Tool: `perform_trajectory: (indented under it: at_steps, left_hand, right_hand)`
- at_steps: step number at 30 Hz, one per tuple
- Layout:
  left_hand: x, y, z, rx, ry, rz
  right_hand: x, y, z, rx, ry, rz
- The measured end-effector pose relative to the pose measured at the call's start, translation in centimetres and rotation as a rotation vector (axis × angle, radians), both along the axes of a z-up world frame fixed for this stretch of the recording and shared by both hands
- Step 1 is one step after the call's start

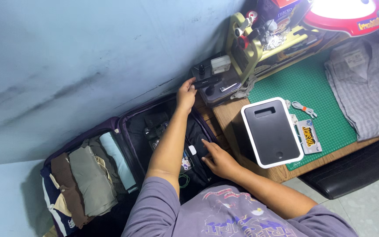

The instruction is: The person sorts through various personal items in a suitcase and on a desk, handling a black wallet, a small patterned pouch, a white charging cable, and a small black electronic device.

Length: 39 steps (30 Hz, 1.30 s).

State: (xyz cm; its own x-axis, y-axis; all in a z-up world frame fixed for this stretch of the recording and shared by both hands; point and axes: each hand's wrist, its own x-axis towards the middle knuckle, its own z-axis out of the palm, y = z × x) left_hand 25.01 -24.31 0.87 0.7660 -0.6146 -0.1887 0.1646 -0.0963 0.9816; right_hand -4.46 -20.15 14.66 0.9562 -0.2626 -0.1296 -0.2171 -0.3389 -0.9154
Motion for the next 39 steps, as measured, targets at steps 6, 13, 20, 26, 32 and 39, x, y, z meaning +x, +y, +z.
perform_trajectory:
  at_steps: [6,13,20,26,32,39]
  left_hand:
    - [-1.2,-0.6,-0.9,-0.089,0.124,0.063]
    - [-1.4,-0.9,-1.9,-0.106,0.096,0.128]
    - [-2.8,2.4,1.1,-0.041,0.224,-0.012]
    - [-9.7,9.3,3.7,-0.168,0.246,0.053]
    - [-18.8,16.5,3.5,-0.190,0.202,-0.044]
    - [-24.9,23.0,3.9,-0.077,0.214,-0.107]
  right_hand:
    - [-0.3,-0.6,-0.5,0.021,0.004,-0.030]
    - [-0.3,-1.0,-0.9,0.046,0.035,-0.042]
    - [-0.8,-0.9,-1.5,0.042,0.063,-0.050]
    - [-1.5,-1.5,-1.9,0.058,-0.207,-0.197]
    - [-2.7,-1.7,-2.7,-0.182,-0.221,-0.277]
    - [-6.0,-0.5,-6.5,-0.206,-0.222,-0.228]
